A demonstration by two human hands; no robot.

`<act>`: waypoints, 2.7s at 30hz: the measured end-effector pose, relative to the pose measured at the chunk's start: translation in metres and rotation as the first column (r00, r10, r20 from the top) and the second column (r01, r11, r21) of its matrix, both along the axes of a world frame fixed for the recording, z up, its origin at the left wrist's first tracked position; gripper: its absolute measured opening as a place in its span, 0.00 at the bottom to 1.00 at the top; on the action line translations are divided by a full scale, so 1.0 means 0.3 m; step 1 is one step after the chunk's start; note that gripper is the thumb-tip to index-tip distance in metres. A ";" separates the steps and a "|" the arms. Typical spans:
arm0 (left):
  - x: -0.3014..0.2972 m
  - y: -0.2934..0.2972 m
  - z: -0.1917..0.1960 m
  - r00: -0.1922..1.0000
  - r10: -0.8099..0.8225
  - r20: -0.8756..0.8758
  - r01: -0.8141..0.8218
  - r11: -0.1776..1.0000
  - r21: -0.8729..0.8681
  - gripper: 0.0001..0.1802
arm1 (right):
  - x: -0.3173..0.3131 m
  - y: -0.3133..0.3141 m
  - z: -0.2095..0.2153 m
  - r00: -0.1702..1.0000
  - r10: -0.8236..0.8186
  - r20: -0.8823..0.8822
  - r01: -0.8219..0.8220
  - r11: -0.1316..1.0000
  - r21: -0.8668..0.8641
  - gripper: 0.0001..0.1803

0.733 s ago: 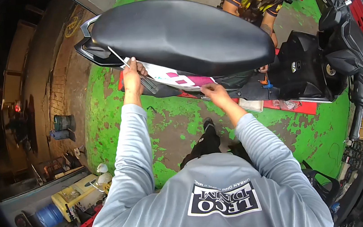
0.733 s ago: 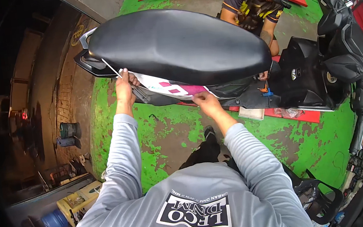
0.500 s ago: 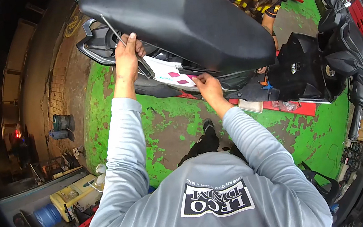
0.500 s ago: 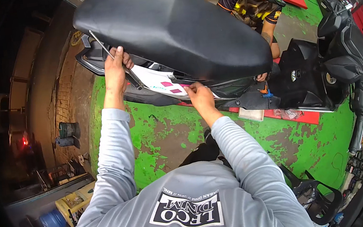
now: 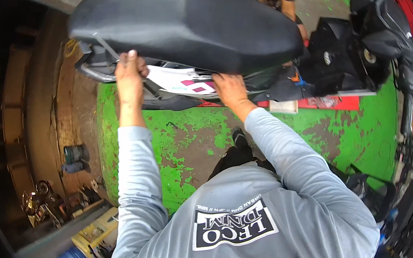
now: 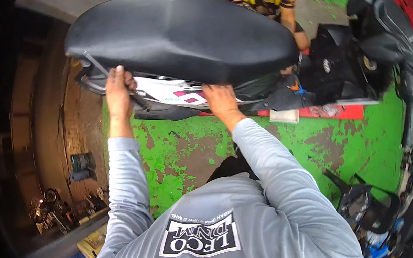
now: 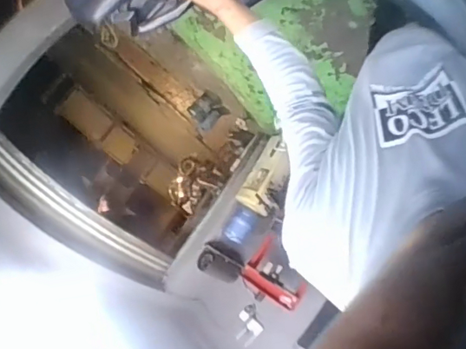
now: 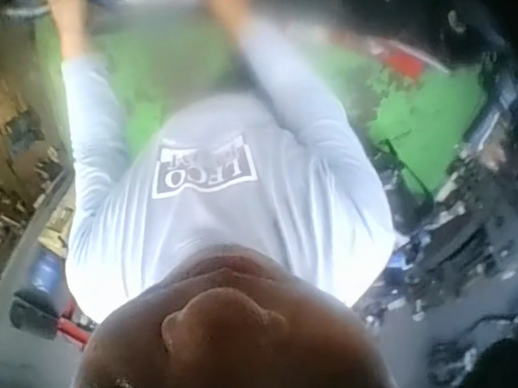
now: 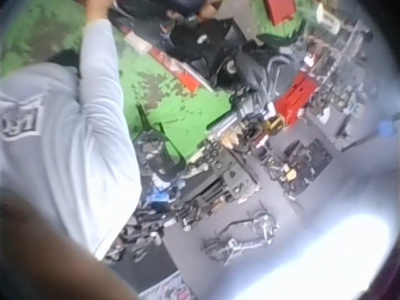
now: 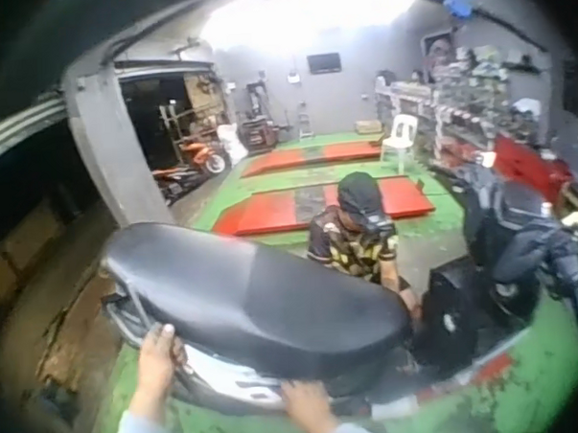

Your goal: The person assembles the body panels of a scooter, starting by securing the seat with a screwdriver and then attaching the front fairing. They use a screwdriver to tighten screws on the seat and later use a wrench to secure the front panel near the wheel.

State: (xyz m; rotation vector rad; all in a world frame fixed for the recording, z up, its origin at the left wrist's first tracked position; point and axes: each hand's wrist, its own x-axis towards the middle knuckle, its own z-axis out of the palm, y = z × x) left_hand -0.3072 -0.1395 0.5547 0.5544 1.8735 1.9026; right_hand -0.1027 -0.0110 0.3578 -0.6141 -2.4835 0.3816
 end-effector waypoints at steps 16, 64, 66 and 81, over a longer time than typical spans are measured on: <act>0.003 -0.040 -0.041 0.999 -0.043 0.023 0.044 0.998 -0.040 0.16 | 0.025 -0.010 -0.054 1.000 0.006 -0.021 -0.011 0.963 -0.270 0.10; -0.015 -0.084 -0.112 0.997 0.051 -0.061 -0.061 0.983 -0.171 0.20 | 0.292 0.194 -0.986 0.572 -0.809 0.140 0.037 -0.145 -0.989 0.46; -0.010 -0.040 -0.102 0.996 0.058 -0.070 -0.070 0.980 -0.185 0.22 | 0.260 0.211 -1.015 0.563 -0.783 0.265 0.311 -0.096 -0.945 0.50; 0.005 -0.021 -0.073 0.992 -0.010 -0.122 -0.008 0.990 -0.141 0.17 | 0.343 0.220 -0.873 0.752 -0.635 0.177 0.434 0.276 -0.857 0.37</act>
